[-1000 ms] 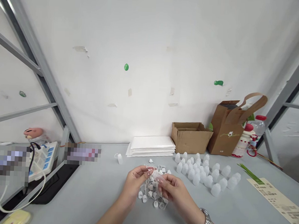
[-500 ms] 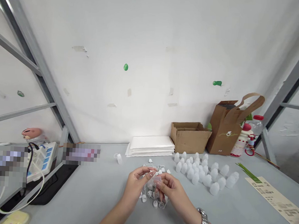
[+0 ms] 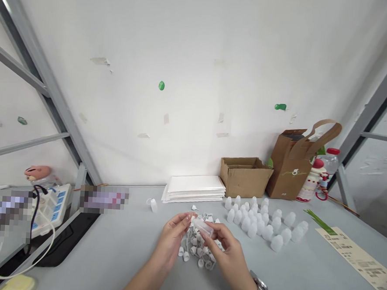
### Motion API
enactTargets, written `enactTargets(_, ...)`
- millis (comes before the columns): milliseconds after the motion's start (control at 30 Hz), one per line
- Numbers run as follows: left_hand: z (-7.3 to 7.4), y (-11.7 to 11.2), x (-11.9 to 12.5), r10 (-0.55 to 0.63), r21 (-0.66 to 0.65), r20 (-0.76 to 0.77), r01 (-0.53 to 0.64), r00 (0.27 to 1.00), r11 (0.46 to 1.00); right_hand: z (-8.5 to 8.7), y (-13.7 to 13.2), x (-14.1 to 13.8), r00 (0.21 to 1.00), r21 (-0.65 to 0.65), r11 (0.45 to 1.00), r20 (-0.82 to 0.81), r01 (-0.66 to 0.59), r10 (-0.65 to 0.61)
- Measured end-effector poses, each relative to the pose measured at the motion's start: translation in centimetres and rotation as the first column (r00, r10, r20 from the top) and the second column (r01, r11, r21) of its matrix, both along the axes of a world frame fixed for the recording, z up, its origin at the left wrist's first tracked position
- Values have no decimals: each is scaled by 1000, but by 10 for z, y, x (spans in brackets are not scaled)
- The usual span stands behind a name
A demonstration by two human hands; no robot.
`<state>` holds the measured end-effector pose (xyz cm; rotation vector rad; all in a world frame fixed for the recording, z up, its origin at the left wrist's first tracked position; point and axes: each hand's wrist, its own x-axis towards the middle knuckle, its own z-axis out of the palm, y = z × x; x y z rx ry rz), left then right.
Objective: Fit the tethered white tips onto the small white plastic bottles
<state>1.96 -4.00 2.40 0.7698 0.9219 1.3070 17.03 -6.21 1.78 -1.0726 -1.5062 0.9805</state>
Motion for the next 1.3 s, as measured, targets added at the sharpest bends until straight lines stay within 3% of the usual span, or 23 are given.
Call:
enactTargets(267,3,-2,1,-11,22,-35,12,999,1000,-7,-2,0,1000,103,995,27,7,-10)
enactTargets(433,1,0,0,-6,50,-68,10,998,999,-5,-3,0,998,100,995,68,3,-9)
enactTargets(567,4,-1,0,23,111,-134,-9,991,994,0,1,-1,996,-64,995,-36,-79,76)
enactTargets(700,9,-1,-1,86,141,-211,-56,974,988,1,9,-3,951,-275,921,-218,-277,221)
enactTargets(833,13,-1,-1,105,156,-223,-71,969,985,3,12,-1,917,-325,874,-293,-360,269)
enactTargets(967,11,-2,0,91,128,-222,-64,971,990,7,9,2,962,-237,935,-128,-266,241)
enactTargets(1100,7,-2,2,96,92,-191,-79,977,993,5,4,4,980,-8,995,169,-103,103)
enactTargets(1200,6,-2,3,127,69,-186,-116,974,991,-4,2,4,951,189,980,310,-57,-5)
enactTargets(1300,6,-2,3,153,61,-183,-144,971,988,-12,1,3,935,320,946,348,-58,-61)
